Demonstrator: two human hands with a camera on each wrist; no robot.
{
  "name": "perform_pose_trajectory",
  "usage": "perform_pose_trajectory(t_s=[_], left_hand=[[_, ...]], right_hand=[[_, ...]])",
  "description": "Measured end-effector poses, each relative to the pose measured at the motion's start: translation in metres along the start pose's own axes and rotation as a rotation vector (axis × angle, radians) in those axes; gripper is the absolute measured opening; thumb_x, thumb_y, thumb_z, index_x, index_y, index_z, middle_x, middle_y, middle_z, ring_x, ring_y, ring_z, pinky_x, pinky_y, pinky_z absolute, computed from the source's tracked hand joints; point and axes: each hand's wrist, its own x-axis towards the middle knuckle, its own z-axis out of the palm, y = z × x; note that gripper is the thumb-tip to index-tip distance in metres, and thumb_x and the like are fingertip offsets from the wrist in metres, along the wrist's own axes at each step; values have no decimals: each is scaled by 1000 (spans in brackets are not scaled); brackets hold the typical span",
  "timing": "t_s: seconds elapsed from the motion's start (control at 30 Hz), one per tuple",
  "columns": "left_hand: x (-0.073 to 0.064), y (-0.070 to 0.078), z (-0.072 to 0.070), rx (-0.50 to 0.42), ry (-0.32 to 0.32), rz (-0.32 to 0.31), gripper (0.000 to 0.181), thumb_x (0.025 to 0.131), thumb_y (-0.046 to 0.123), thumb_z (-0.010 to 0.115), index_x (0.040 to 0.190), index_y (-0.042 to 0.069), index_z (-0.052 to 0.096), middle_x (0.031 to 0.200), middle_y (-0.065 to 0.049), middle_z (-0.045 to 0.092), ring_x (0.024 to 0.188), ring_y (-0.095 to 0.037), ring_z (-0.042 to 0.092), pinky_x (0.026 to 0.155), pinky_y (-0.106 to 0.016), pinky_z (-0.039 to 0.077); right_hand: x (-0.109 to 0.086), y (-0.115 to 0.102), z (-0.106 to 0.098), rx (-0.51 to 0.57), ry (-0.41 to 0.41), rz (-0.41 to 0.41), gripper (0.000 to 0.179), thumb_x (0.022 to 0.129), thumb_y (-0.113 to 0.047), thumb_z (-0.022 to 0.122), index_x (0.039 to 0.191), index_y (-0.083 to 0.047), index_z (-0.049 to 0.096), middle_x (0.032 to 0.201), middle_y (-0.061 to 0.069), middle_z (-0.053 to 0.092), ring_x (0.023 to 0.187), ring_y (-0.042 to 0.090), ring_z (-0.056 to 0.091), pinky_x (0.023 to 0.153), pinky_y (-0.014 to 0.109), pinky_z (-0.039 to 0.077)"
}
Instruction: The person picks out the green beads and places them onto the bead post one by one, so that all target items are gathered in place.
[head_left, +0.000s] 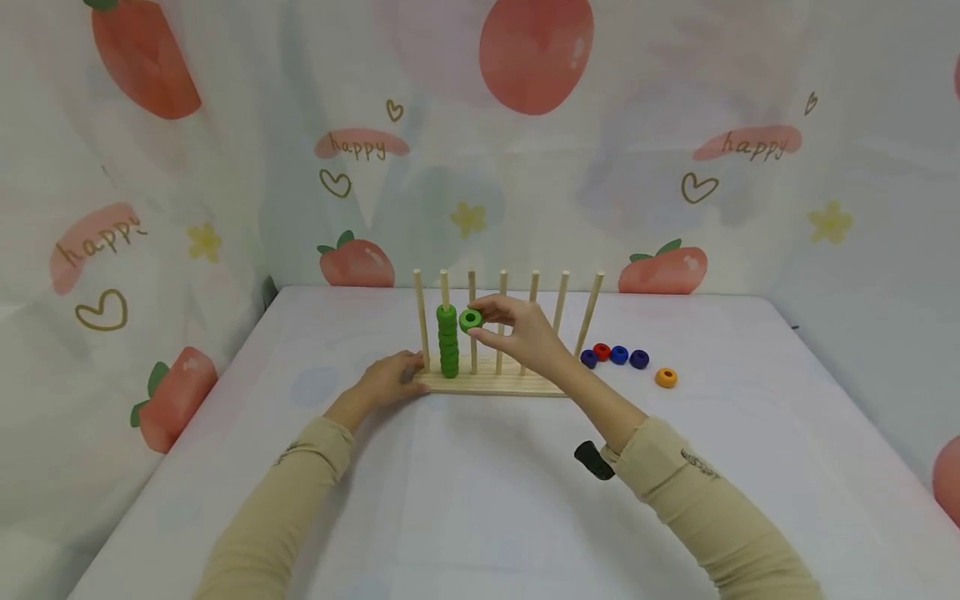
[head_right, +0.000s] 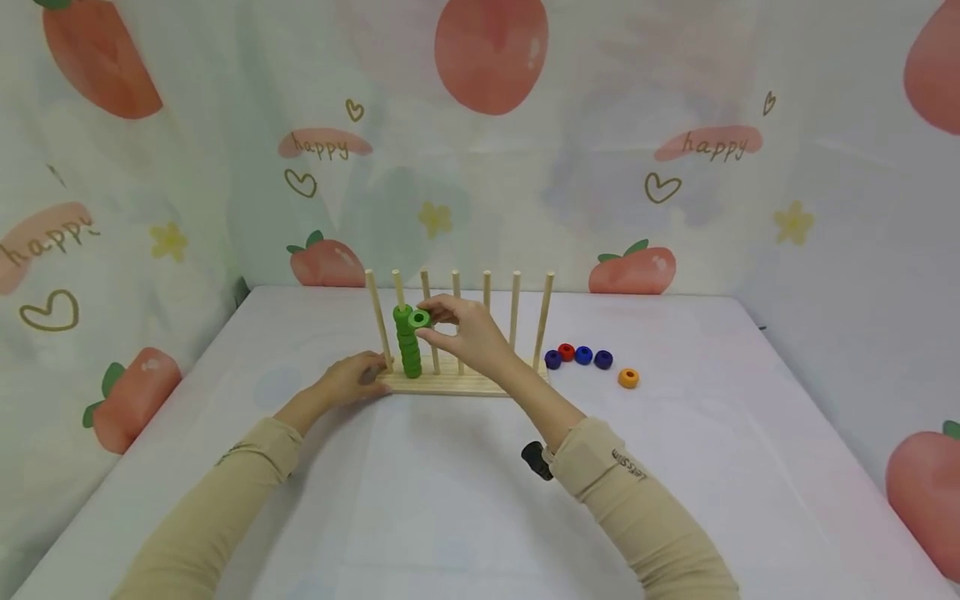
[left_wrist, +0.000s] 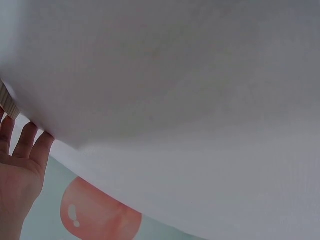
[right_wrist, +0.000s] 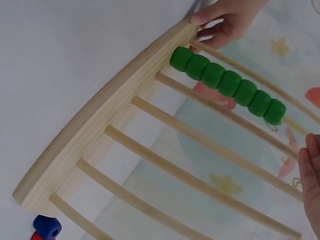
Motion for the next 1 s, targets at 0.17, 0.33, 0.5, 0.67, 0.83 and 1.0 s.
perform_pose_trajectory(t_s=[0.17,0.33,0.5,0.67,0.83,1.0], left_hand=[[-1,2,-3,-12,-9,3,57,87,32,67,133,1,52,134,-17,54,124,-36,50,103,-51,40],[-1,4,-3,-20,-17,-11,59,87,32,67,135,2,50,136,-16,52,124,-36,49,103,-51,40],[-1,2,-2,-27,-10,-20,60,87,32,67,135,1,49,135,-16,53,124,-37,50,103,-51,40],[-2,1,-1,-30,-12,-17,62,88,34,66,137,1,47,136,-17,52,125,-38,49,104,-51,39],[-2,0,0,-21,-17,-20,63,88,35,65,138,2,46,139,-18,49,128,-37,46,105,-51,37],[-2,0,0,-24,-14,-7,63,88,34,66,138,1,46,140,-18,48,129,-37,45,106,-51,37]], right_hand=[[10,-5,-4,5,18,21,32,84,-3,68,114,5,61,108,19,67,97,29,66,90,35,53],[20,-11,-9,-25,24,-8,31,85,-4,68,113,5,62,111,19,66,101,29,65,93,33,52],[30,-17,-12,-18,38,-50,28,85,-5,68,110,6,63,109,19,67,100,28,65,92,30,52],[38,-22,-14,-12,21,-56,26,85,-5,68,108,5,63,104,19,68,95,28,66,92,34,53],[46,-25,-15,-11,14,-64,26,86,-6,67,109,6,62,103,19,67,94,28,66,92,36,52],[56,-25,-17,-45,8,-71,29,87,-8,67,111,6,62,107,20,67,102,29,63,96,38,50]])
